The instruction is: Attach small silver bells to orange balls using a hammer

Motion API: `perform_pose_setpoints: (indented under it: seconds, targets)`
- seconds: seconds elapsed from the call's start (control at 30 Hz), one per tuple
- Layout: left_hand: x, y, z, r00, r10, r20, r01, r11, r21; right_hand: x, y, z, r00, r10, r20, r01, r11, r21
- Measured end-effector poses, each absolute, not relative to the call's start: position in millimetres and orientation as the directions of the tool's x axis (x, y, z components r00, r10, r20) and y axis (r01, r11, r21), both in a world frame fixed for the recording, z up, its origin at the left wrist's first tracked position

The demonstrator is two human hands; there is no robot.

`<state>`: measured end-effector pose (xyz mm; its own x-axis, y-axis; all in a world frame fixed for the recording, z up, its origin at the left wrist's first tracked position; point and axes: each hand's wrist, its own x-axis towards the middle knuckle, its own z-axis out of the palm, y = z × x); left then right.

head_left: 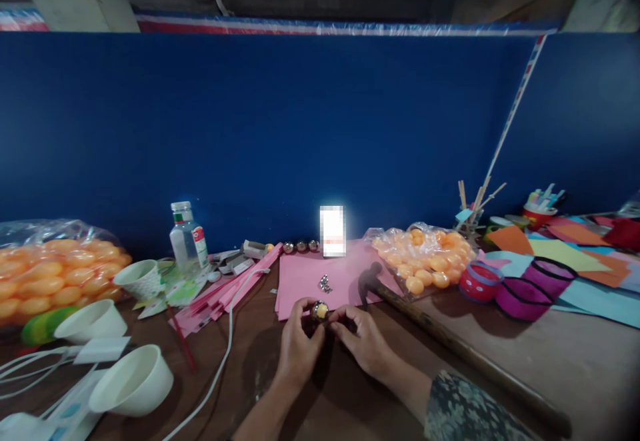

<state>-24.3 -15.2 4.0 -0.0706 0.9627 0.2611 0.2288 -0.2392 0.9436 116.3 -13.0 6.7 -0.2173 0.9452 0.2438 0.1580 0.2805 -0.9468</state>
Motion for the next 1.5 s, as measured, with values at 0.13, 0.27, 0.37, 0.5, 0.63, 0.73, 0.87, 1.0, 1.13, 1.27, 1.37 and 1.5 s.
perform_pose_setpoints:
  seconds: [0.13, 0.27, 0.37, 0.5, 0.63, 0.73, 0.87, 1.0, 1.13, 1.27, 1.37, 1.5]
  targets:
    - [-24.7, -14.8, 3.7, -0.076, 0.961, 0.267, 0.246, -0.241, 0.939, 116.1, -13.4, 6.9, -0.216, 0.949, 0.231, 0.132, 0.263, -0.956]
    - [-26.0, -13.4, 1.4, -0.110, 0.949, 0.296, 0.284, -0.255, 0.924, 116.1, -14.2, 7.7, -0.213, 0.950, 0.229, 0.131, 0.260, -0.957]
    - [-26.9, -12.3, -0.1, -0.113, 0.943, 0.313, 0.314, -0.265, 0.912, 116.5, -14.7, 8.1, -0.219, 0.944, 0.249, 0.135, 0.282, -0.950]
    - [-27.5, -11.7, 0.2, -0.097, 0.954, 0.283, 0.320, -0.239, 0.917, 117.0, -14.7, 9.9, -0.215, 0.940, 0.263, 0.146, 0.297, -0.943]
    - [-28.5, -11.0, -0.7, -0.097, 0.954, 0.285, 0.345, -0.236, 0.908, 116.7, -12.9, 9.8, -0.202, 0.956, 0.212, 0.090, 0.233, -0.968]
    - [-29.6, -11.0, -2.0, -0.096, 0.952, 0.290, 0.354, -0.240, 0.904, 116.0, -12.1, 8.4, -0.174, 0.973, 0.154, 0.027, 0.161, -0.987]
    - [-29.4, -13.4, 0.9, -0.084, 0.962, 0.261, 0.363, -0.214, 0.907, 114.9, -12.5, 8.8, -0.160, 0.981, 0.114, -0.018, 0.112, -0.994]
    - [-28.2, -16.6, 6.2, -0.082, 0.958, 0.274, 0.366, -0.227, 0.903, 114.4, -12.3, 8.3, -0.161, 0.980, 0.116, -0.027, 0.113, -0.993]
    - [-28.5, -17.3, 4.9, -0.117, 0.953, 0.280, 0.360, -0.223, 0.906, 114.4, -11.7, 5.5, -0.174, 0.979, 0.104, -0.036, 0.099, -0.994]
    - [-28.8, -17.1, 0.7, -0.123, 0.959, 0.257, 0.333, -0.204, 0.921, 114.8, -11.3, 4.5, -0.163, 0.981, 0.102, -0.038, 0.097, -0.995]
    - [-28.1, -17.8, 2.1, -0.112, 0.958, 0.264, 0.337, -0.213, 0.917, 115.5, -11.6, 6.8, -0.166, 0.981, 0.104, -0.027, 0.101, -0.994]
    - [-25.9, -18.8, 8.8, -0.082, 0.961, 0.264, 0.351, -0.221, 0.910, 116.2, -13.1, 12.3, -0.186, 0.976, 0.118, -0.018, 0.116, -0.993]
